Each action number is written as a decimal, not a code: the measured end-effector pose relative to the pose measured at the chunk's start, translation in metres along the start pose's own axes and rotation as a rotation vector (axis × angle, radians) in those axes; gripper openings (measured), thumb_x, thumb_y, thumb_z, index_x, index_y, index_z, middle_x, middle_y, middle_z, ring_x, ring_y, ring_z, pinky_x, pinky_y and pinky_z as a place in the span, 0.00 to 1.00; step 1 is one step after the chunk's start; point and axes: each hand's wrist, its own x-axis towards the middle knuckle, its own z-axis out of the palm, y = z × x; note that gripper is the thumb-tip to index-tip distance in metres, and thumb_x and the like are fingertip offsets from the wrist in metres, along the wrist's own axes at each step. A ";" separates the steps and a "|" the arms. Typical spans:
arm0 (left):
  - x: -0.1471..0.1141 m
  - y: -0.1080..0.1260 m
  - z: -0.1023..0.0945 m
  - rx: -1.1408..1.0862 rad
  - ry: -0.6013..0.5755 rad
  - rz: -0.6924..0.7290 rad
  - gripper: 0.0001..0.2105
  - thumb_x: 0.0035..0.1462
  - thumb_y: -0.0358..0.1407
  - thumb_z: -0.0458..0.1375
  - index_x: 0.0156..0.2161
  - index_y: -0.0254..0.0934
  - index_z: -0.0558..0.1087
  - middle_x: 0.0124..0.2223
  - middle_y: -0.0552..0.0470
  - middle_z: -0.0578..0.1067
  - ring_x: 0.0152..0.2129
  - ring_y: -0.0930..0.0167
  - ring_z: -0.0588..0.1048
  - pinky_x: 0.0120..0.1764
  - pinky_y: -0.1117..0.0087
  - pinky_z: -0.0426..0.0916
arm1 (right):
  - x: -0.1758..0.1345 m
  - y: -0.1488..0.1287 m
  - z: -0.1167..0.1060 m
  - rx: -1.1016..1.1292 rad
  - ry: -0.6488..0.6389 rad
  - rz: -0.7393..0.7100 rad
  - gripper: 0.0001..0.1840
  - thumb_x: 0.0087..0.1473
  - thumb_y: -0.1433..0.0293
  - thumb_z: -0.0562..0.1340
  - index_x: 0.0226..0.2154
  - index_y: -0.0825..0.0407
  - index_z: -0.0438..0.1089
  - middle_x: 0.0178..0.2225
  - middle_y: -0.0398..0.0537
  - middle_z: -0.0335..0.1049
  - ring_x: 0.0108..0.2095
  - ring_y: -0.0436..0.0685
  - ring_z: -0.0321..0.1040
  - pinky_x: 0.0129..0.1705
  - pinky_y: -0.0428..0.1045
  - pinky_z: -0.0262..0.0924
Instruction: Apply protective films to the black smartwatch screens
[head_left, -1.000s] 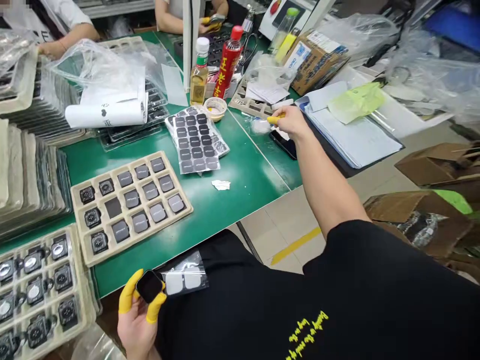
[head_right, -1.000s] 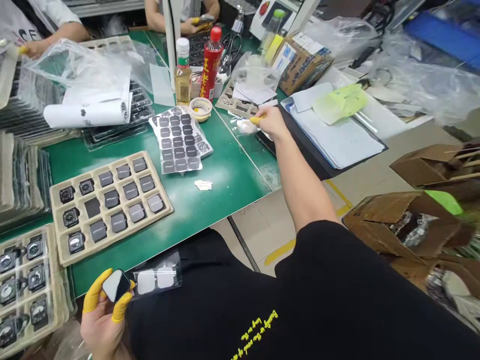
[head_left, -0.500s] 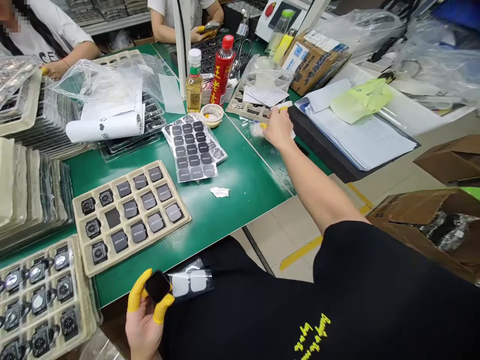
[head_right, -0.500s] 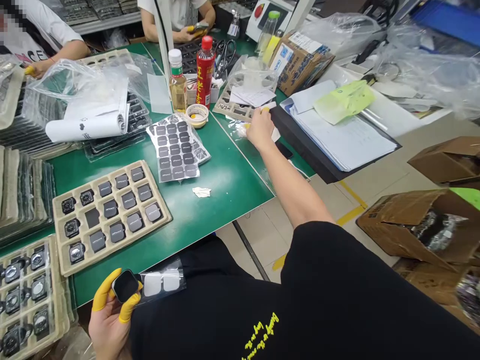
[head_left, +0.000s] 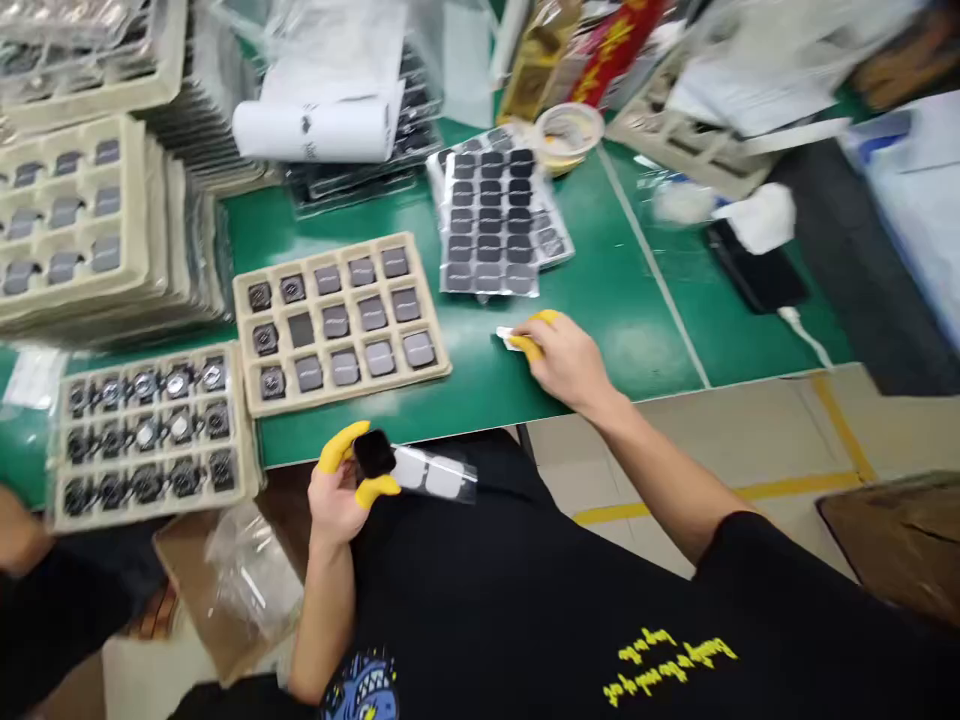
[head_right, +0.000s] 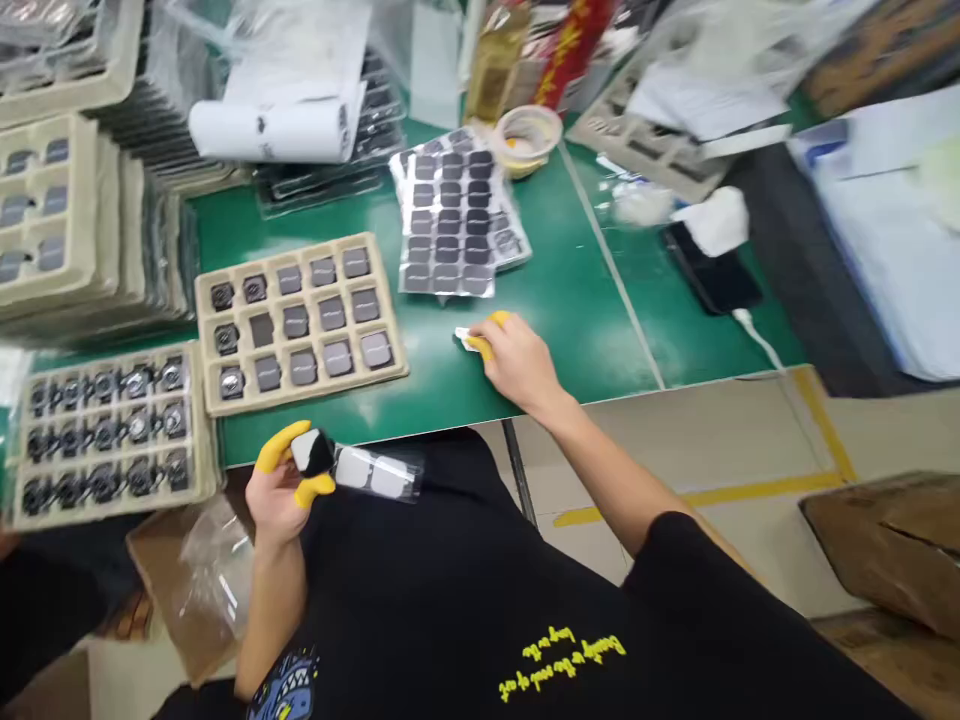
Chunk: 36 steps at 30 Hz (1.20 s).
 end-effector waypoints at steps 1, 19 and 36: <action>0.000 0.000 0.001 -0.022 -0.018 0.016 0.35 0.46 0.53 0.83 0.57 0.40 0.85 0.42 0.48 0.89 0.34 0.67 0.88 0.40 0.73 0.84 | -0.003 -0.013 -0.003 0.043 0.005 -0.056 0.11 0.71 0.70 0.60 0.45 0.49 0.79 0.43 0.59 0.79 0.44 0.68 0.74 0.45 0.60 0.69; -0.014 -0.001 -0.003 -0.026 -0.240 0.129 0.33 0.60 0.51 0.76 0.66 0.41 0.79 0.52 0.45 0.89 0.43 0.65 0.89 0.48 0.71 0.83 | -0.002 -0.163 -0.005 0.169 0.005 -1.160 0.11 0.75 0.75 0.62 0.53 0.53 0.81 0.38 0.48 0.82 0.44 0.59 0.73 0.40 0.54 0.59; -0.017 -0.005 -0.001 -0.227 -0.242 0.004 0.35 0.57 0.52 0.78 0.66 0.40 0.77 0.52 0.43 0.88 0.47 0.61 0.89 0.51 0.66 0.83 | 0.011 -0.165 -0.016 0.120 -0.091 -1.259 0.14 0.75 0.79 0.59 0.51 0.55 0.81 0.35 0.48 0.80 0.40 0.58 0.73 0.37 0.55 0.59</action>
